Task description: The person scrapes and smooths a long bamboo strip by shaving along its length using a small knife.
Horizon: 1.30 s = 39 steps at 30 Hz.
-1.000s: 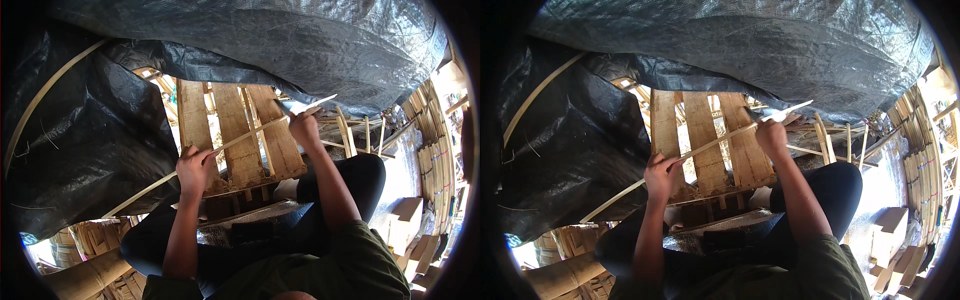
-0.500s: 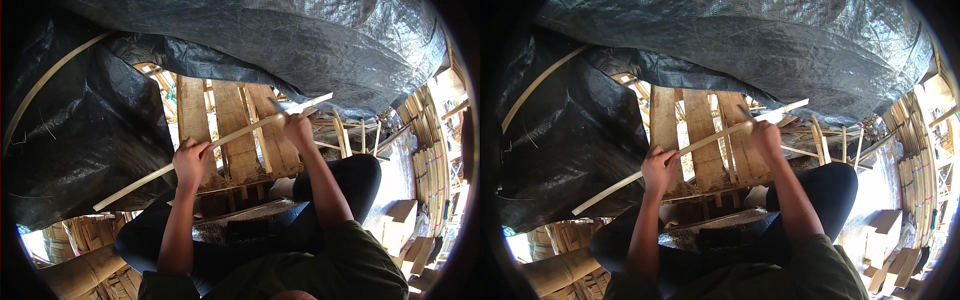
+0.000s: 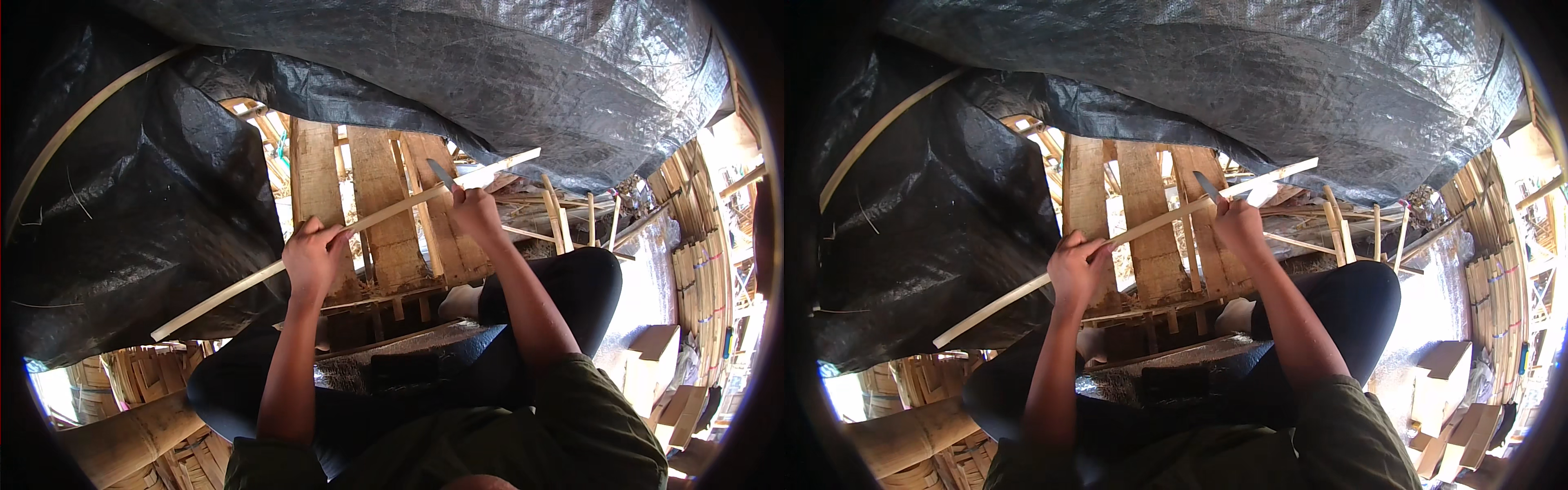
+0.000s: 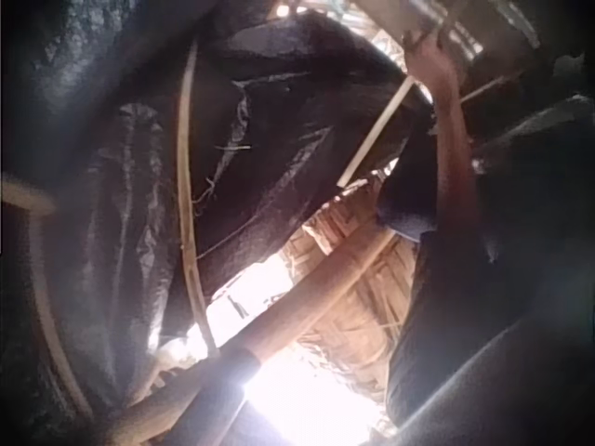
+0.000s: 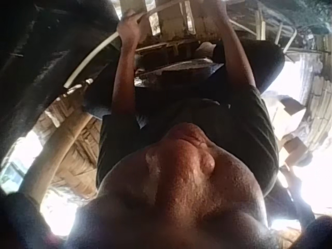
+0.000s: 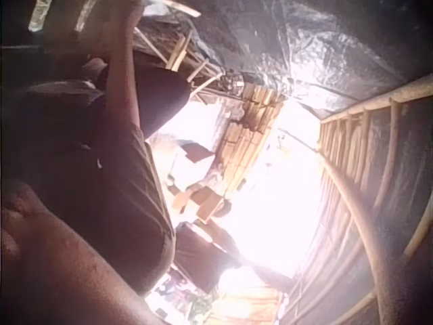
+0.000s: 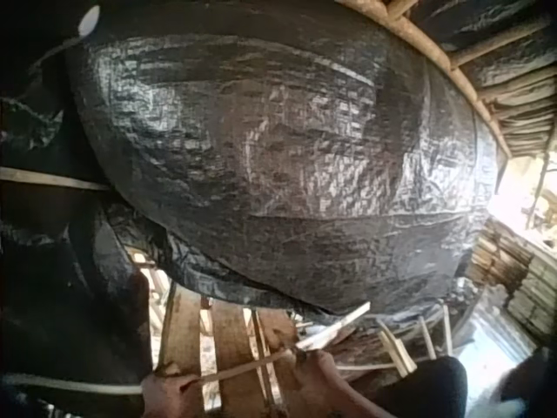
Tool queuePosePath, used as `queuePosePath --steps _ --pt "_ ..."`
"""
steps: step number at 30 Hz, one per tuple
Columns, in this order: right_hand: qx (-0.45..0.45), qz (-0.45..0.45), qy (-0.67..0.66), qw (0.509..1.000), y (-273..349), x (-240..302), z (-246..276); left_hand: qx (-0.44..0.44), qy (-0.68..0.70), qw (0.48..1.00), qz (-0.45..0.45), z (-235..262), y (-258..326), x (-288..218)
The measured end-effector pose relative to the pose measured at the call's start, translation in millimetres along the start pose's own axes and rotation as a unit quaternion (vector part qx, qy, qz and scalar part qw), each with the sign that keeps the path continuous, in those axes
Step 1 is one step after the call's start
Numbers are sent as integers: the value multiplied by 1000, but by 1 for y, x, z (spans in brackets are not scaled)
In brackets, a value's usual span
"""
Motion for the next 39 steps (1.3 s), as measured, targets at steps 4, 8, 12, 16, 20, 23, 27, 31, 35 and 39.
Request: queuePosePath --steps 4,8,12,16,20,23,27,31,35,39 --pt "6 7 53 999 -30 -29 17 2 3 1000 -5 -3 -2 -2" --pt "-7 46 -43 998 10 19 3 1 6 1000 -2 1 -2 -1" --pt "51 101 110 987 -29 -18 11 -2 12 1000 -12 -3 -7 -7" --pt "65 166 173 969 9 28 -21 -2 3 1000 -13 1 -4 -5" --pt "207 120 162 957 -1 24 -14 -4 7 1000 -9 -1 -3 1" --pt "63 260 377 887 5 28 -13 -22 11 999 -33 -4 -7 -10" --pt "-11 73 -38 997 26 61 19 -7 2 1000 -2 2 -3 6" --pt "29 54 69 996 -5 25 26 -31 14 999 -38 2 -6 -9" --pt "93 150 177 968 29 60 -16 -9 11 1000 -16 -1 -8 -4" --pt "122 14 125 985 -5 19 -4 -1 -4 1000 -10 -1 -8 -2"
Point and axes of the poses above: each hand's wrist, its own y-axis away from the middle knuckle, its own z-axis out of the back of the hand, x = y × z, the point moved 9 cm from there along -y, towards the middle knuckle, and after that the axes turned 1 degree about -x, right-handed, at the moved point
